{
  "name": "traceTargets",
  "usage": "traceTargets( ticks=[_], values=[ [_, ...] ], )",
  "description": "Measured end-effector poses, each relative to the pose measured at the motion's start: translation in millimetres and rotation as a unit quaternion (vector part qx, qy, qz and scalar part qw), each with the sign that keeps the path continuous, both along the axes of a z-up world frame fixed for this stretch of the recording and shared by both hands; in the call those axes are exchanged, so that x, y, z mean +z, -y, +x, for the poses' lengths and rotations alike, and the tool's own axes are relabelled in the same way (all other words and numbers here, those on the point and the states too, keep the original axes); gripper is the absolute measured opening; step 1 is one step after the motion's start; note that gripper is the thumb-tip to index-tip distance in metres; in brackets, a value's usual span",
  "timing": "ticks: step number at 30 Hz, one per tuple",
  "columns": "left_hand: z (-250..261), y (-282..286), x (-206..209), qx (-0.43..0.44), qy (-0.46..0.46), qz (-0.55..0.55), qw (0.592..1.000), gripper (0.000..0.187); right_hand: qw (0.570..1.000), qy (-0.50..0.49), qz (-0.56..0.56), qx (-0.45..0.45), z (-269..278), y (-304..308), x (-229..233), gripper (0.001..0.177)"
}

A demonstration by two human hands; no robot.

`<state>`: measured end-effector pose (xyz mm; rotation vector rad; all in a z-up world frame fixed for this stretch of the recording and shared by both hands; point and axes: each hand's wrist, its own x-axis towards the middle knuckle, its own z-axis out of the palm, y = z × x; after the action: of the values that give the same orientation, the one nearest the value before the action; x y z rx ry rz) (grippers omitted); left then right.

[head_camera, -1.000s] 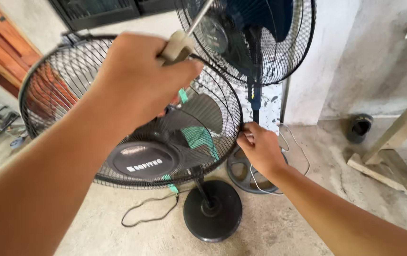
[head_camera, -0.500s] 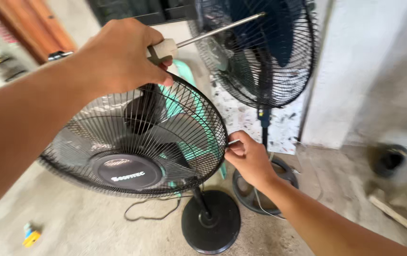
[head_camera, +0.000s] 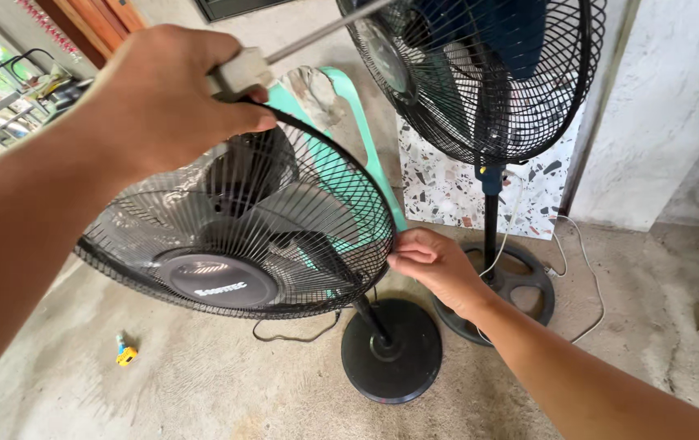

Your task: The person uses a screwdriver to loosen screws on the front grill of a standing electric fan, then removes the grill from the fan head. The person remains seated on the floor during the process.

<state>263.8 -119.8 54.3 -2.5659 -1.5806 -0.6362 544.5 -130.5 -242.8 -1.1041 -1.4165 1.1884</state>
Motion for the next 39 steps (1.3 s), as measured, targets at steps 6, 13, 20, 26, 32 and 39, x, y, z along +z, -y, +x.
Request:
traceTargets(
  ticks=[6,13,20,26,32,39],
  values=[
    [-0.1,11.5,-9.7,0.061,0.048,-0.041,0.996,0.028,0.995,-0.053,-0.026,0.077,6.4,-11.7,-1.1,0.031],
    [-4.8,17.0,-18.6,-0.041,0.058,0.128,0.989,0.033,0.994,0.005,-0.034,0.100,10.1,-19.2,4.7,0.029],
    [-72.2,29.7,-60.4,0.028,0.304,0.213,0.928,0.022,0.997,0.037,-0.028,0.055,15.6,-13.4,13.7,0.029],
    [-169.5,29.4,-145.2,0.244,0.531,0.104,0.805,0.020,0.995,0.081,-0.061,-0.010,25.9,-0.4,17.6,0.025],
    [-227.3,8.0,-268.9,0.229,0.697,-0.146,0.664,0.016,0.990,0.100,-0.031,-0.089,54.9,4.9,8.4,0.029],
    [-201.9,-20.8,-352.3,0.175,0.723,-0.320,0.587,0.027,0.982,0.095,-0.069,-0.145,55.2,23.2,43.8,0.028]
  ],
)
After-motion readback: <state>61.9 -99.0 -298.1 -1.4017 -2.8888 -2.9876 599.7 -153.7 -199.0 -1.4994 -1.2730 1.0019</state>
